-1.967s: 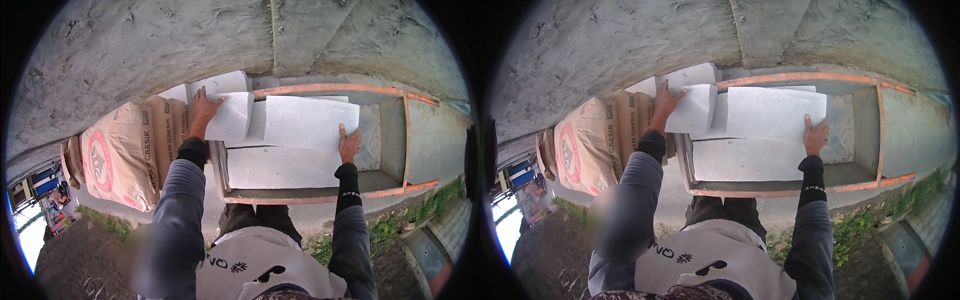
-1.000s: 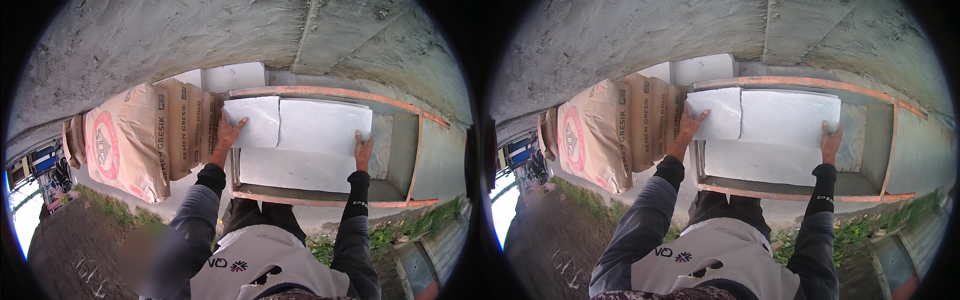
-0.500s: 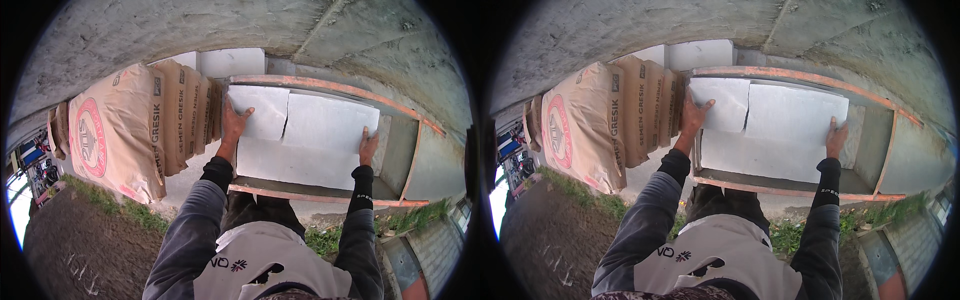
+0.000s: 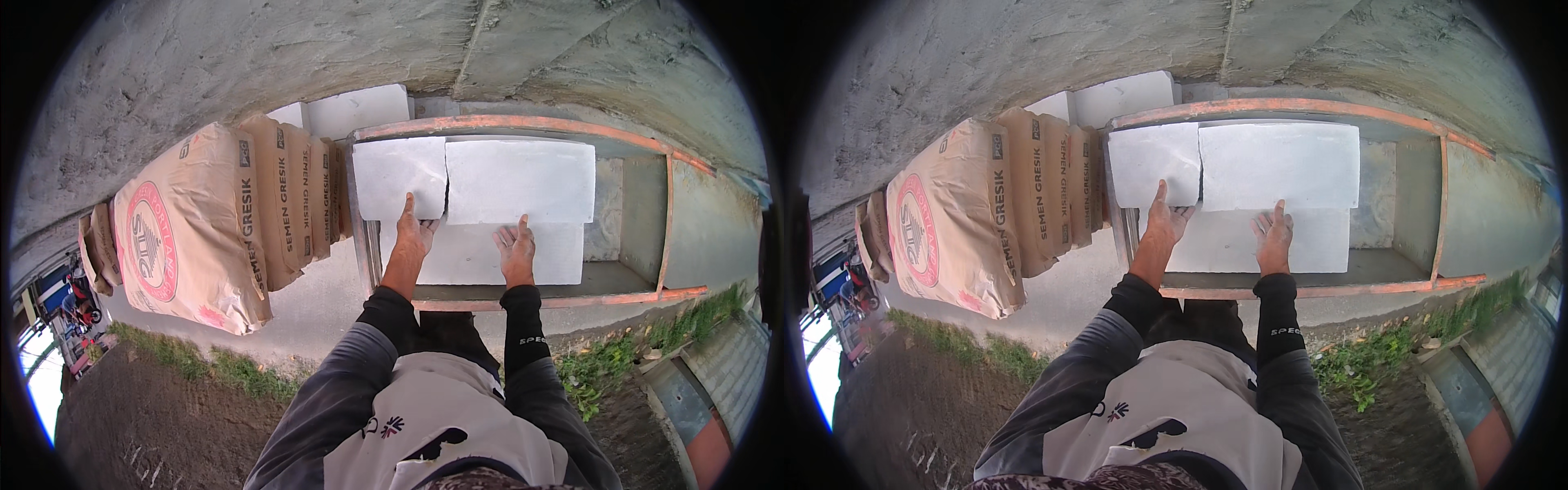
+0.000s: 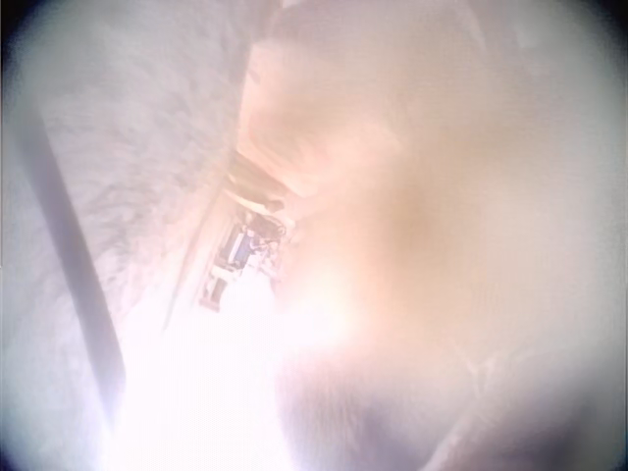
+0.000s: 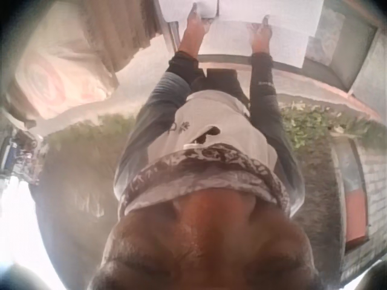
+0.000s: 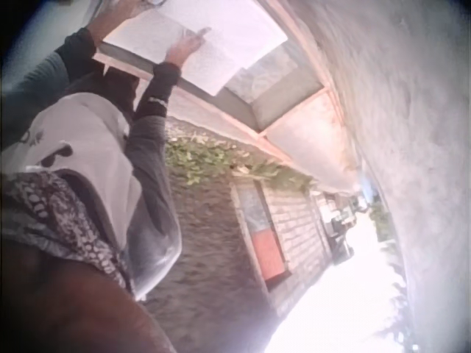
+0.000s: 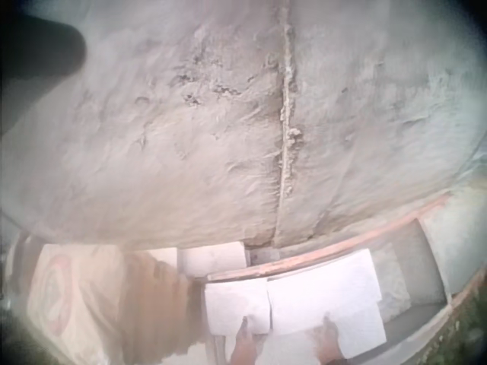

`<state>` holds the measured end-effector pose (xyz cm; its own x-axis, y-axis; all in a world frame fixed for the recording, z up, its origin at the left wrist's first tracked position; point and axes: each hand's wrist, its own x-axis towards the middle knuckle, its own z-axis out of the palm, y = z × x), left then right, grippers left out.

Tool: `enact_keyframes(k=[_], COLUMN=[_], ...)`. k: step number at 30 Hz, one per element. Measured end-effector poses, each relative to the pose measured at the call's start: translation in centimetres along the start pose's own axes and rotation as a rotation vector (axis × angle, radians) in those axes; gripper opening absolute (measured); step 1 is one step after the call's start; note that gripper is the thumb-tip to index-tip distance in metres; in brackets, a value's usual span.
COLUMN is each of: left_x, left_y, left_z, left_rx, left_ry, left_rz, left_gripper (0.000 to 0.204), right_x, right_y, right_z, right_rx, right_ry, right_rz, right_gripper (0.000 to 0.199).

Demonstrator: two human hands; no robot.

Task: The person repeatedly picks up white rectangular tiles from a stack on the ground and places them onto a wheelbarrow. The person handles the tiles one at a time, stacking them in the wheelbarrow next to cement bags.

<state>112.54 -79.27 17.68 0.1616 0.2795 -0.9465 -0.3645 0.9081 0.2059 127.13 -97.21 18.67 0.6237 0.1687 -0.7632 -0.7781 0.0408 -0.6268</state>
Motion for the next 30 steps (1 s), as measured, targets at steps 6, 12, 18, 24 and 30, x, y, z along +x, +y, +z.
enact_keyframes(k=[6, 12, 18, 24, 30], left_x=[2.6, 2.1, 2.0, 2.1, 1.8], left_y=[-0.7, -0.7, -2.2, -3.3, -2.4], left_z=[2.6, 1.9, 0.8, 0.3, -4.9], left_rx=[0.106, 0.344, 0.236, 0.385, 0.395], left_ry=[-0.065, 0.089, 0.064, 0.098, 0.136], left_rz=[-0.017, 0.042, 0.072, 0.205, 0.278], left_gripper=[0.075, 0.071, 0.072, 0.079, 0.088], right_x=[2.8, 1.8, 2.3, 2.4, 1.9], right_y=[-1.7, -1.6, -1.2, -1.0, -1.3], right_z=[4.6, 3.5, 0.8, 1.7, -3.2], right_rx=[0.0, 0.099, -0.579, -0.018, -0.127], right_ry=[0.058, 0.045, -0.346, -0.247, -0.337], right_rz=[0.147, 0.135, -0.203, -0.054, -0.007], right_gripper=[0.094, 0.1, 0.096, 0.1, 0.079])
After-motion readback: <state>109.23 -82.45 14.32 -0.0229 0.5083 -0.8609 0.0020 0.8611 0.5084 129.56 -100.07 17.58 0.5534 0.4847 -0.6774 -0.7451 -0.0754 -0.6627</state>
